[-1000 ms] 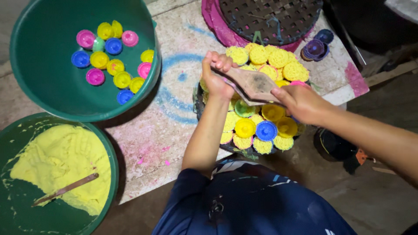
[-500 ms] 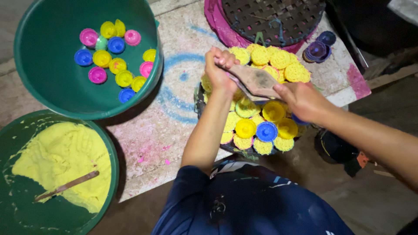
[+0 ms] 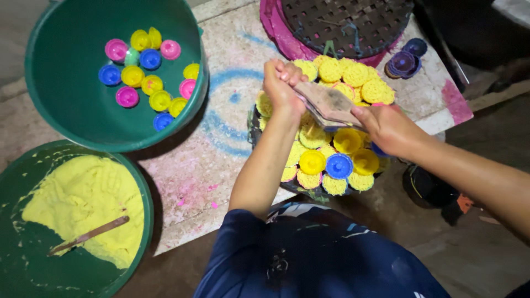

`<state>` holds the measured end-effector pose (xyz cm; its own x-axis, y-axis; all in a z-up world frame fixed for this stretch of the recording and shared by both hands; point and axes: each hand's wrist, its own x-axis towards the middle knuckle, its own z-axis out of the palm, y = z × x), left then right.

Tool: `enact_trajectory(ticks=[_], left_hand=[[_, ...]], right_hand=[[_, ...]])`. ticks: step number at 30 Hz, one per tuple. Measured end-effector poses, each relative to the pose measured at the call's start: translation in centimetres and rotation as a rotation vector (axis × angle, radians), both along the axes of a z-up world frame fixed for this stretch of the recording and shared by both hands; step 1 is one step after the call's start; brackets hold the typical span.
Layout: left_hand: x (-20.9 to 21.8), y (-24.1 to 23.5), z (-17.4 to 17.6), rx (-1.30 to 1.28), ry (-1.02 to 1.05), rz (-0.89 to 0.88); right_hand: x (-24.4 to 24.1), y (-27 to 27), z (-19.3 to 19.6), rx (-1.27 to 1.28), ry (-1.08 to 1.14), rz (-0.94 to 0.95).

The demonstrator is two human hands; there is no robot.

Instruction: The person fills small colorful plastic molds with yellow paste using a handheld dispenser and a wooden stick. They repeatedly scoop paste from a green basin, load the dispenser, and press the paste into each mold arranged in a circular tray.

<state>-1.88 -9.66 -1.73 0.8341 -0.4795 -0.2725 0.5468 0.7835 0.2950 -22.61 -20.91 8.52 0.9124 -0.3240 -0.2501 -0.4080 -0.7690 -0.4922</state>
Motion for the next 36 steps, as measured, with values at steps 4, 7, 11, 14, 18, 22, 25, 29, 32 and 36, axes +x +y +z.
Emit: enact_trajectory(ticks=[4,7,11,14,18,22,25,29,32,36], left_hand=[[-0.6,-1.1,0.0,0.047,0.036,0.026],[-0.7,-1.6,0.2,-0.094,-0.050,0.005],[-2.3,3.0,-1.1,0.338,-0.388,-0.286],[-6.2,8.2,-3.4,0.707,-0.553,-0.752],[-10.1,10.7,-5.7,0.680,-0.476,-0.664],[-10.6,11.2,-6.1,0.854,-0.460,-0.688],[-10.0,12.0,-4.9,0.768,-0.717,-0.566],[-9.9,12.8,-2.0,1.372,-1.517,-0.401],[-9.9,11.5,1.5,1.650,-1.658,-0.528],[-9.9,11.2,6.9,1.539,-1.824,-0.237]], right_hand=[[-0.3,-0.1,-0.8,0.025,-0.036,0.015],[-1.4,-1.0,-0.9,-0.020,-0.094,0.033],[-3.2,-2.1,-1.3,0.236,0.020,-0.097],[-4.4,-2.3,-2.2,0.342,-0.064,-0.070],[-5.2,-1.9,-4.5,0.383,-0.087,-0.121],[-5.2,-1.8,-7.1,0.425,-0.197,-0.208],[-5.5,-2.0,-8.3,0.550,-0.285,-0.254],[-7.5,-1.7,-8.9,0.777,-0.454,-0.228],[-9.2,-1.3,-8.4,0.832,-0.519,-0.224],[-10.9,-0.8,-6.5,0.811,-0.589,-0.157]])
